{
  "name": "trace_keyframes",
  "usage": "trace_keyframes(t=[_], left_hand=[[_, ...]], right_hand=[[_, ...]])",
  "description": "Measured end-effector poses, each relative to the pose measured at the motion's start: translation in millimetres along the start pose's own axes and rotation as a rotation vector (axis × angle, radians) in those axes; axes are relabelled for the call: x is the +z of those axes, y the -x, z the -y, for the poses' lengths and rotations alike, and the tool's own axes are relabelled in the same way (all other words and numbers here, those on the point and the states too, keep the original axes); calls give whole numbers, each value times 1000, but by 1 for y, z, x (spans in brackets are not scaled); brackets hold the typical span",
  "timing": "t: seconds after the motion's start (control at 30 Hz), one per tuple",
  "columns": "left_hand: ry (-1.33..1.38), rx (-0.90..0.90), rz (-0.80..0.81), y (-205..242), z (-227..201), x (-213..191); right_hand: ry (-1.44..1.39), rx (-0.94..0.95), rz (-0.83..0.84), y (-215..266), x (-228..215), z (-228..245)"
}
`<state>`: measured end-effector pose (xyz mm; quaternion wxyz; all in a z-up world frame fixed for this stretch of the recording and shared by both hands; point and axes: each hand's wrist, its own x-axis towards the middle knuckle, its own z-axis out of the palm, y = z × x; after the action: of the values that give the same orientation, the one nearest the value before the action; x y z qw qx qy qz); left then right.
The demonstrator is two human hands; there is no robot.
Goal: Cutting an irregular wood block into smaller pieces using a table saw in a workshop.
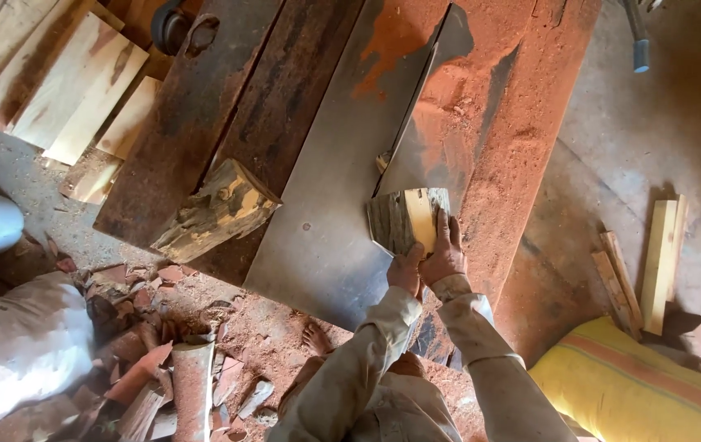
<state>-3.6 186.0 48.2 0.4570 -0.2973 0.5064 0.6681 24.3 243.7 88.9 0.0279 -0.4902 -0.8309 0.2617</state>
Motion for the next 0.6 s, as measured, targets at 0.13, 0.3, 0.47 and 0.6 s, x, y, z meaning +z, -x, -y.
trace_keyframes(t=[0.13, 0.3, 0.47, 0.6], left_hand=[[99, 15, -43, -10, 4, 0], [124, 70, -19, 15, -19, 15], [129, 128, -16, -14, 3, 10], [108, 134, -25, -5, -8, 17]], right_hand=[[4, 11, 8, -8, 5, -7], [-6, 26, 27, -7, -11, 13], [21, 35, 56, -12, -11, 11], [32, 45, 34, -20, 0, 0]])
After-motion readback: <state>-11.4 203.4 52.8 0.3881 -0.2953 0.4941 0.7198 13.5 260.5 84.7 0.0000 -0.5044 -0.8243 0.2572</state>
